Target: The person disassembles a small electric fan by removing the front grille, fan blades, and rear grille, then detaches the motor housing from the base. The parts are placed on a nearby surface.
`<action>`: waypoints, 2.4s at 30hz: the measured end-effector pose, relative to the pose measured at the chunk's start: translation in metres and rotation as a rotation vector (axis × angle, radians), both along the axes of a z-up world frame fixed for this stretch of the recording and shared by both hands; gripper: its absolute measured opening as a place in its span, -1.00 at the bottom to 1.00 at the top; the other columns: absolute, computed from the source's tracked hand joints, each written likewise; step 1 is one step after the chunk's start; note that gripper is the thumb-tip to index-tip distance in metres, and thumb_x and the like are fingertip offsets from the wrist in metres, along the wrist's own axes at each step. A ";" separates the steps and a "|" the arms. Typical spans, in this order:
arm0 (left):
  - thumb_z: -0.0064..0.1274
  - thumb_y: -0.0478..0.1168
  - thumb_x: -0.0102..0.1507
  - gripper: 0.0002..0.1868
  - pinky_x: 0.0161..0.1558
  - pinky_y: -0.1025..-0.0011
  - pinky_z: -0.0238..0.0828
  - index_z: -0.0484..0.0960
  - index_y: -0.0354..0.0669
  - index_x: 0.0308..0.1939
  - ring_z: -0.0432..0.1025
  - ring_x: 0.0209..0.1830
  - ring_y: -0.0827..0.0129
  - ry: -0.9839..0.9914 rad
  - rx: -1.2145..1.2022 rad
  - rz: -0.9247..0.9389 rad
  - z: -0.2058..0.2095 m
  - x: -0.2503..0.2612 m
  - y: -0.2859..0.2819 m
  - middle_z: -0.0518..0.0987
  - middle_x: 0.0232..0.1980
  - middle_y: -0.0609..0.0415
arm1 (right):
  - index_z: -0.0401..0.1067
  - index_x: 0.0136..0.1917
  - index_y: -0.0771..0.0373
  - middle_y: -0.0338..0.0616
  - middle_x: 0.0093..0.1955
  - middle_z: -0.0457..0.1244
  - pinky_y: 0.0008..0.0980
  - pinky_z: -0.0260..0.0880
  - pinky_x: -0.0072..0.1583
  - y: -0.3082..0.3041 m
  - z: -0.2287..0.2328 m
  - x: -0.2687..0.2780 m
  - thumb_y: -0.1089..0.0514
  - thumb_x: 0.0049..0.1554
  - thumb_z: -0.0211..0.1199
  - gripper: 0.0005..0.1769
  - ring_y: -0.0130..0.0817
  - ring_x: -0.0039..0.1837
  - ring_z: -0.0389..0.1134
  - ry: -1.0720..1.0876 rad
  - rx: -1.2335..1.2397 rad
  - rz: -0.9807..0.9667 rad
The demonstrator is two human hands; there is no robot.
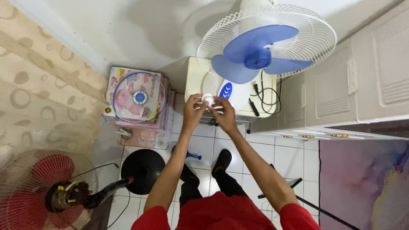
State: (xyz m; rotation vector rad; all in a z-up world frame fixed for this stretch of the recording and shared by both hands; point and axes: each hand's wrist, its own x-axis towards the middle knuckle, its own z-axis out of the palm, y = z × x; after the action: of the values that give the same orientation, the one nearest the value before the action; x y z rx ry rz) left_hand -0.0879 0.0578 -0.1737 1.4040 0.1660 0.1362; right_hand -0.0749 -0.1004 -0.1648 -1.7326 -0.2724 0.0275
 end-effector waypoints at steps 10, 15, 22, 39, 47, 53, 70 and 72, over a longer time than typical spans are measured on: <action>0.30 -0.26 0.23 -0.58 -0.11 0.45 0.55 0.56 -0.32 0.11 0.57 -0.07 0.39 0.016 0.160 -0.063 -0.095 0.018 0.028 0.68 -0.02 -0.04 | 0.48 0.18 0.33 -0.03 0.03 0.35 -0.31 0.50 0.01 0.032 -0.088 0.013 0.26 0.11 0.45 -0.63 -0.25 -0.01 0.44 -0.127 -0.229 -0.141; 0.22 -0.35 0.21 -0.53 -0.04 0.39 0.60 0.57 -0.26 0.22 0.58 0.00 0.30 0.085 0.356 -0.157 -0.126 0.033 0.045 0.65 0.04 -0.11 | 0.48 0.15 0.35 -0.01 -0.03 0.35 -0.24 0.45 -0.01 0.043 -0.131 0.023 0.27 0.10 0.47 -0.63 -0.18 -0.03 0.42 -0.213 -0.297 -0.172; 0.21 -0.44 0.20 -0.48 0.15 0.23 0.44 0.55 -0.30 0.26 0.42 0.16 0.02 -0.145 0.652 -0.111 -0.159 0.045 0.057 0.59 0.12 -0.14 | 0.52 0.09 0.27 -0.12 -0.04 0.34 -0.10 0.15 0.07 0.062 -0.148 0.039 0.11 0.09 0.42 -0.67 -0.11 0.02 0.25 -0.401 -0.633 -0.210; 0.22 -0.36 0.18 -0.61 0.16 0.08 0.24 0.67 -0.20 0.11 0.28 0.12 0.01 -0.189 0.994 -0.021 -0.182 0.056 0.063 0.45 0.11 -0.10 | 0.57 0.07 0.16 -0.22 -0.14 0.28 -0.03 -0.03 0.04 0.085 -0.172 0.045 0.06 0.15 0.36 -0.76 -0.17 0.04 0.17 -0.294 -0.834 -0.249; 0.07 -0.36 0.33 -0.56 0.29 0.17 0.44 0.45 -0.33 0.30 0.34 0.33 -0.04 -0.244 0.793 -0.058 -0.161 0.046 0.020 0.33 0.28 -0.21 | 0.36 0.38 0.17 0.10 0.40 0.06 0.32 -0.06 0.28 0.028 -0.148 0.029 -0.02 0.00 0.48 -0.28 0.07 0.44 0.05 -0.245 -0.853 -0.258; 0.00 -0.33 0.33 -0.44 0.34 0.03 0.31 0.32 -0.38 0.42 0.03 0.53 -0.33 -0.076 0.695 -0.196 -0.152 0.051 -0.041 -0.02 0.57 -0.51 | 0.25 0.51 -0.17 -0.04 0.70 -0.25 0.72 -0.20 0.35 -0.016 -0.144 0.030 -0.02 -0.01 0.51 -0.14 0.24 0.67 -0.30 -0.213 -0.957 -0.183; 0.16 -0.32 0.23 -0.34 0.42 -0.14 0.08 0.38 -0.32 0.42 -0.11 0.53 -0.48 -0.017 0.923 -0.185 -0.166 0.041 -0.110 -0.01 0.54 -0.56 | 0.01 0.59 -0.39 -0.25 0.72 -0.27 0.60 -0.08 0.43 -0.106 -0.154 0.041 -0.22 -0.09 0.48 0.08 0.09 0.70 -0.31 -0.269 -1.011 0.050; 0.20 -0.28 0.20 -0.32 0.40 -0.10 0.09 0.38 -0.32 0.40 -0.09 0.53 -0.43 0.031 0.937 -0.214 -0.154 0.045 -0.110 0.01 0.53 -0.55 | 0.01 0.61 -0.33 -0.21 0.73 -0.28 0.55 -0.09 0.45 -0.110 -0.142 0.042 -0.18 -0.07 0.49 0.09 0.11 0.70 -0.32 -0.247 -0.994 0.097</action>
State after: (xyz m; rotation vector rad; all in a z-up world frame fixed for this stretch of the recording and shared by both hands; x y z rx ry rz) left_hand -0.0428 -0.0519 -0.3273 2.3467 -0.0395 0.0052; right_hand -0.0327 -0.2101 -0.3071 -2.7136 -0.5904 0.0197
